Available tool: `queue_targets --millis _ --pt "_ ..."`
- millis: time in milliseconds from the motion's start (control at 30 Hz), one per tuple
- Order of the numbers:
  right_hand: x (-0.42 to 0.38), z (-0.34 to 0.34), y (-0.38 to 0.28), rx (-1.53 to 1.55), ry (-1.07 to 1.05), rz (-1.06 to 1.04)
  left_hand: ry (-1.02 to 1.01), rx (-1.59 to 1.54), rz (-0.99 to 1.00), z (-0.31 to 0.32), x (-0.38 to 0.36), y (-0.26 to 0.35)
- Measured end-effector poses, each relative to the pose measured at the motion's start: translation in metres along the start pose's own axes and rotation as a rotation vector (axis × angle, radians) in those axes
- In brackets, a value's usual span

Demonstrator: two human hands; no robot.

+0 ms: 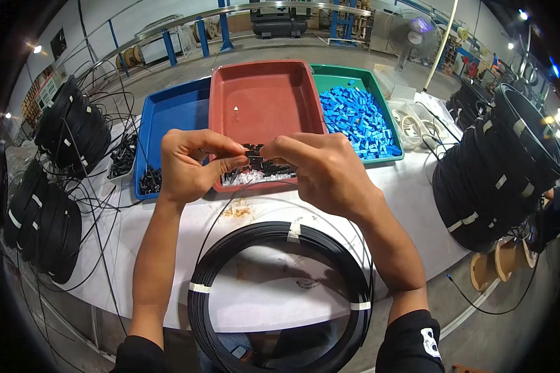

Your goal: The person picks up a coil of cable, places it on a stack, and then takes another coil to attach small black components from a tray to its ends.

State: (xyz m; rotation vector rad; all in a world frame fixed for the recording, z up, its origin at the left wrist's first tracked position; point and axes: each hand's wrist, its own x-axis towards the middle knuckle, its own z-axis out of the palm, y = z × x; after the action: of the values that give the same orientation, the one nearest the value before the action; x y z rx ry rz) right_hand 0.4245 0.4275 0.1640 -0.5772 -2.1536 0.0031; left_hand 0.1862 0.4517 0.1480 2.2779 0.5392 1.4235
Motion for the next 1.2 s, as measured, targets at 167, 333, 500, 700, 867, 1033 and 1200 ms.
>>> queue_targets --millis 167,333,500,700,867,1033,1200 --pt "-0.002 0.002 -0.008 -0.087 -0.064 0.011 0.162 0.042 -0.059 0.012 0.002 0.018" --pt "-0.002 0.003 -0.007 0.017 -0.043 0.002 0.183 0.215 0.093 0.01 0.002 0.017" --pt "0.0 0.006 -0.014 0.075 -0.087 0.033 0.07 0.179 0.163 -0.001 0.003 0.014" --pt "0.0 0.011 -0.008 0.122 -0.106 0.077 -0.019 0.195 0.107 -0.007 0.002 0.008" --pt "-0.002 0.016 0.006 0.189 -0.117 0.14 -0.052 0.105 0.026 -0.012 0.0 -0.004" --pt "-0.002 0.016 0.005 0.184 -0.154 0.14 -0.056 0.068 0.005 -0.006 0.0 -0.001" --pt "-0.007 0.032 0.009 0.298 -0.157 0.112 -0.116 0.124 -0.015 -0.014 -0.003 -0.001"
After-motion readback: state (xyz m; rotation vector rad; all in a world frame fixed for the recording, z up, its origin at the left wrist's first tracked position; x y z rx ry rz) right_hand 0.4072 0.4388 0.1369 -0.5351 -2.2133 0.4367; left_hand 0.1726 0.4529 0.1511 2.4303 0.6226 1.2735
